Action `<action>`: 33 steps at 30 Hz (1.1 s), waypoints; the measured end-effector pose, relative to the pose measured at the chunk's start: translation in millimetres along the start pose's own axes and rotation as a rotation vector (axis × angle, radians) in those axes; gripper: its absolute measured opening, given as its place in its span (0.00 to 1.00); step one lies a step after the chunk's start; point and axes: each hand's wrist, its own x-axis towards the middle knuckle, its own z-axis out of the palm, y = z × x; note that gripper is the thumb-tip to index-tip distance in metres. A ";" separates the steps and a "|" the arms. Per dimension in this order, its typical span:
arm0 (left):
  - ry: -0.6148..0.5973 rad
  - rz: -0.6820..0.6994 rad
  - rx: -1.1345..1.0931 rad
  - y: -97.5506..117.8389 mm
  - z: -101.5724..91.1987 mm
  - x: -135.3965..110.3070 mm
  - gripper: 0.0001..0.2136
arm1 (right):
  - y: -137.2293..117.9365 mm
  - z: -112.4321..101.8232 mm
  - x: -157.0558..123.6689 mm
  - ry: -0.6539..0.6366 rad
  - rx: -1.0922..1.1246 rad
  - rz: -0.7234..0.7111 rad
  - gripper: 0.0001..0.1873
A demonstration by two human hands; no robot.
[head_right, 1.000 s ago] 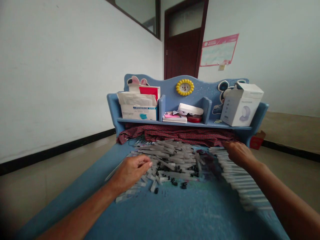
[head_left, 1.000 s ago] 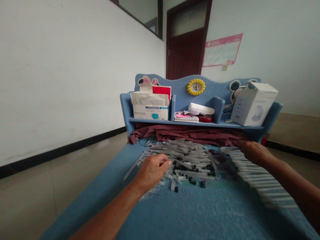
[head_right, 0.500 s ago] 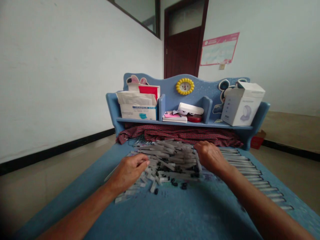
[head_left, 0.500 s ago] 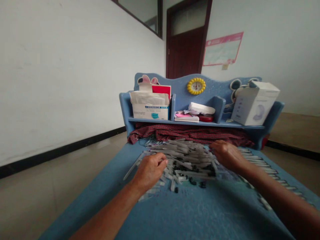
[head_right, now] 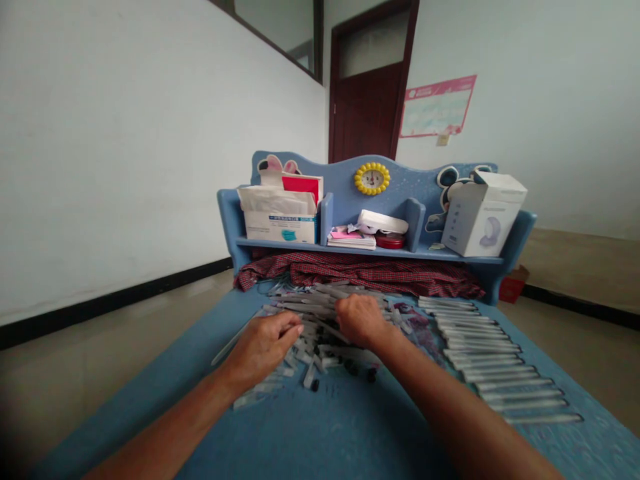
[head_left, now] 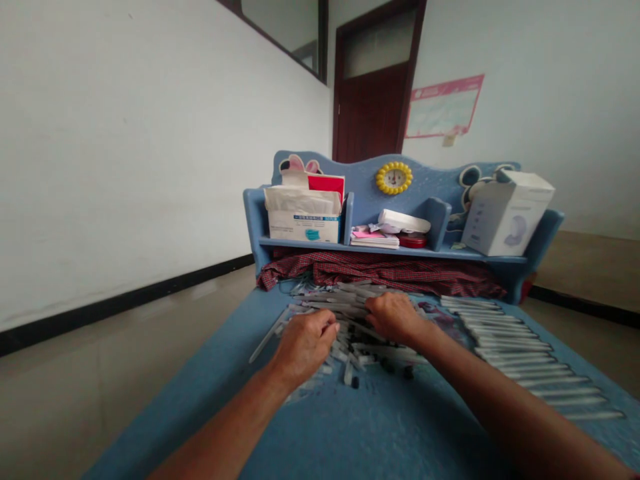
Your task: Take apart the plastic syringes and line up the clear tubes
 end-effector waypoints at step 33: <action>0.431 0.313 0.011 21.8 -11.4 -8.3 0.10 | 15.8 4.3 -49.2 0.231 1.251 0.137 0.11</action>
